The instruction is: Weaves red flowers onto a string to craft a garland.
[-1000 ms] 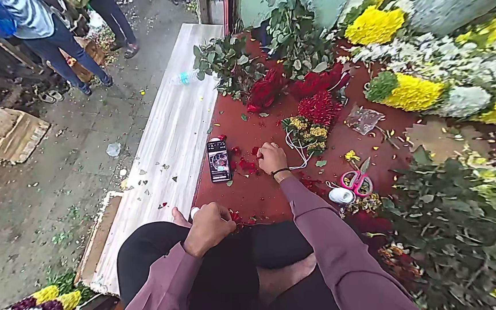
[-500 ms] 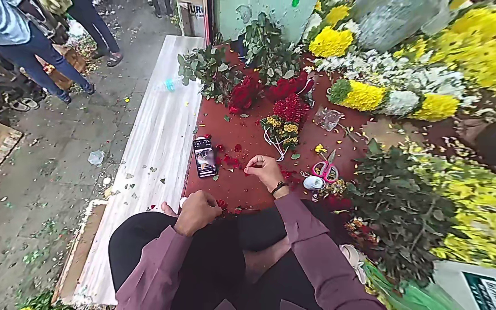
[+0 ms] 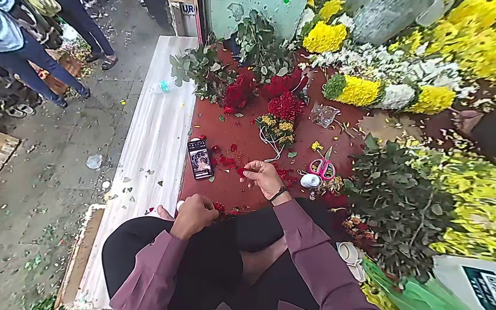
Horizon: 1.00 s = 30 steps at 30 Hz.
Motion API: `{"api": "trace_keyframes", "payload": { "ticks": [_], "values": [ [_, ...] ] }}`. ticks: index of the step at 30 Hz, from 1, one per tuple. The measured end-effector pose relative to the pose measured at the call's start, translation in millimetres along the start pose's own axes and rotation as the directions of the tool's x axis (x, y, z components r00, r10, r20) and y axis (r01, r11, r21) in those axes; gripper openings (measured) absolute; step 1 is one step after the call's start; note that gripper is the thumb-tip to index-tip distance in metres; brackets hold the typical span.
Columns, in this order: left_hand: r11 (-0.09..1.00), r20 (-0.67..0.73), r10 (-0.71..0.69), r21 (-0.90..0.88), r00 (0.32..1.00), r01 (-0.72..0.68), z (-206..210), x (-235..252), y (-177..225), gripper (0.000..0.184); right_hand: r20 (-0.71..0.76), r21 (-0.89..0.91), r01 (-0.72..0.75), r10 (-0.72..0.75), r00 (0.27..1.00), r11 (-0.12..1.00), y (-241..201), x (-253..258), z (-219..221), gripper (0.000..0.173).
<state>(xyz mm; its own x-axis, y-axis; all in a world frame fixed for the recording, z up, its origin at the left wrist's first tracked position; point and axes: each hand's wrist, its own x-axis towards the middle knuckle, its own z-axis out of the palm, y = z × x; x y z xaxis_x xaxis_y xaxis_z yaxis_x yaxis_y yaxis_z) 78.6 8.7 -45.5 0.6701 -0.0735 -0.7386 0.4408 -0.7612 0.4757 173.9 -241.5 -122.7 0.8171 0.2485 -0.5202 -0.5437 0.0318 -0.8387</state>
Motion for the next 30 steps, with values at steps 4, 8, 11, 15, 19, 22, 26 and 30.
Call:
{"api": "trace_keyframes", "payload": {
  "ticks": [4,8,11,15,19,22,26,30],
  "values": [
    [1.000,0.006,0.000,0.000,1.000,0.000,1,1,-1,0.019,0.004,-0.023,0.027,-0.027,1.000,0.999,4,1,1,0.017],
    [1.000,-0.004,0.006,-0.016,1.000,-0.006,2,0,-3,0.019,0.022,-0.057,0.021,-0.020,1.000,0.998,0,-3,4,0.014],
    [1.000,-0.006,-0.002,-0.019,1.000,0.001,2,0,-3,0.020,0.045,-0.051,0.059,-0.057,0.997,0.997,2,-3,5,0.012],
    [1.000,-0.006,0.003,-0.009,1.000,-0.003,3,2,-4,0.020,0.047,-0.050,0.109,-0.106,0.993,0.993,3,-2,7,0.020],
    [1.000,-0.004,-0.006,-0.010,1.000,0.006,2,1,-3,0.020,0.101,-0.138,0.222,-0.209,0.973,0.965,1,-6,8,0.026],
    [1.000,-0.010,-0.007,-0.011,1.000,0.007,2,1,-3,0.020,0.087,-0.291,0.274,-0.260,0.962,0.917,2,-9,10,0.022],
    [1.000,-0.064,-0.025,0.005,0.998,0.026,3,4,-6,0.021,0.075,-0.250,0.357,-0.350,0.934,0.900,3,-21,24,0.013],
    [0.999,-0.099,-0.027,-0.031,0.995,0.024,1,5,-5,0.022,-0.007,-0.080,0.367,-0.369,0.930,0.927,5,-43,40,0.017]
  ]
}}
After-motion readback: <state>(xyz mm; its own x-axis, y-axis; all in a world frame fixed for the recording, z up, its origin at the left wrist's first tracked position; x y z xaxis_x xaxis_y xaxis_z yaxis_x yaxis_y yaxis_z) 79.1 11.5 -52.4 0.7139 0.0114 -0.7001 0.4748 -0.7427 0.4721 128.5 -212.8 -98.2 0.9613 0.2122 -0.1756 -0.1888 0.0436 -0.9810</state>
